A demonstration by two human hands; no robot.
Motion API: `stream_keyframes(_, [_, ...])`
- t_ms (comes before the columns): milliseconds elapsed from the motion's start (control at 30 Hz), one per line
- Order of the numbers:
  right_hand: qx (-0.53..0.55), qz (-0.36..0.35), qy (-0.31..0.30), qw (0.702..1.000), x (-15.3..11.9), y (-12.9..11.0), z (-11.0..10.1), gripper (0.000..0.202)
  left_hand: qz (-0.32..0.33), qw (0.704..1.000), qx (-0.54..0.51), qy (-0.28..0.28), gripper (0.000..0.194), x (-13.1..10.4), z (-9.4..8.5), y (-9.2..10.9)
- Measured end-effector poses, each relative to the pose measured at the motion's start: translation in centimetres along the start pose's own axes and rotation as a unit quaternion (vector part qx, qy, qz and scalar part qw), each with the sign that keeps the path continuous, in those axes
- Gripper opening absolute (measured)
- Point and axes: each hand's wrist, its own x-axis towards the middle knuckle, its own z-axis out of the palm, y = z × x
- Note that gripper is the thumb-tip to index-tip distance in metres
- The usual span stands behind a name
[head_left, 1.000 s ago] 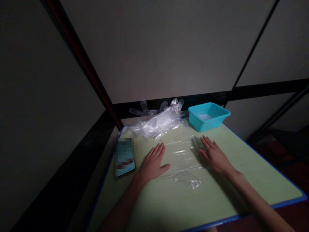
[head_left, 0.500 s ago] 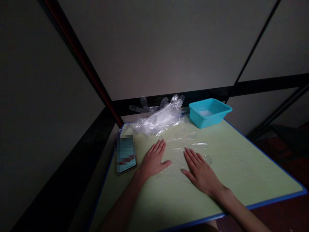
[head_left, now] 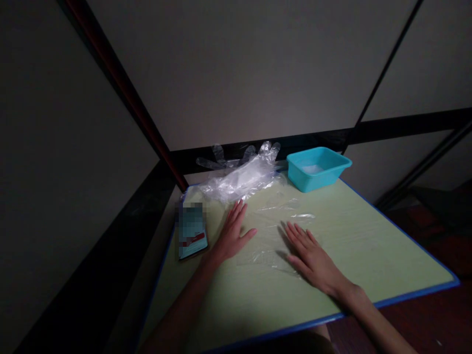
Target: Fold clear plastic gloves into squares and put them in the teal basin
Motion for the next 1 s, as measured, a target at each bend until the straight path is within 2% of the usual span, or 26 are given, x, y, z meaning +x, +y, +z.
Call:
stream_keyframes(100, [0.112,0.052,0.062,0.99,-0.4,0.0,-1.4,0.049,0.023,1.0,0.019,0.001,0.06,0.1,-0.2,2.4])
stream_keyframes(167, [0.18,0.113,0.108,0.971,-0.8,0.0,-2.5,0.037,0.061,0.997,0.038,-0.043,0.059,0.1,0.1,4.1])
stream_keyframes(233, [0.228,0.158,0.101,0.956,-1.2,0.0,-3.2,0.026,0.103,0.989,0.061,-0.091,0.061,0.1,0.7,5.3])
stream_keyframes(300, [0.243,0.18,0.059,0.951,-1.6,0.0,-3.4,0.023,0.132,0.98,0.086,-0.124,0.064,0.0,1.3,5.9])
stream_keyframes(433, [0.186,0.198,0.004,0.963,-2.0,-0.3,-2.6,0.027,0.146,0.969,0.133,-0.15,0.065,-0.1,2.4,5.8])
stream_keyframes(633, [0.149,0.191,0.0,0.97,-1.5,-1.1,-1.5,0.017,0.146,0.965,0.16,-0.15,0.064,-0.4,2.9,5.5])
stream_keyframes(867, [0.307,0.23,0.035,0.923,-1.1,-1.8,-1.4,0.011,0.145,0.964,0.165,-0.152,0.065,-0.4,2.7,5.7])
stream_keyframes(1000, [0.377,0.23,0.029,0.897,-1.3,-2.1,-1.4,0.024,0.145,0.964,0.159,-0.153,0.064,-0.3,2.7,5.7])
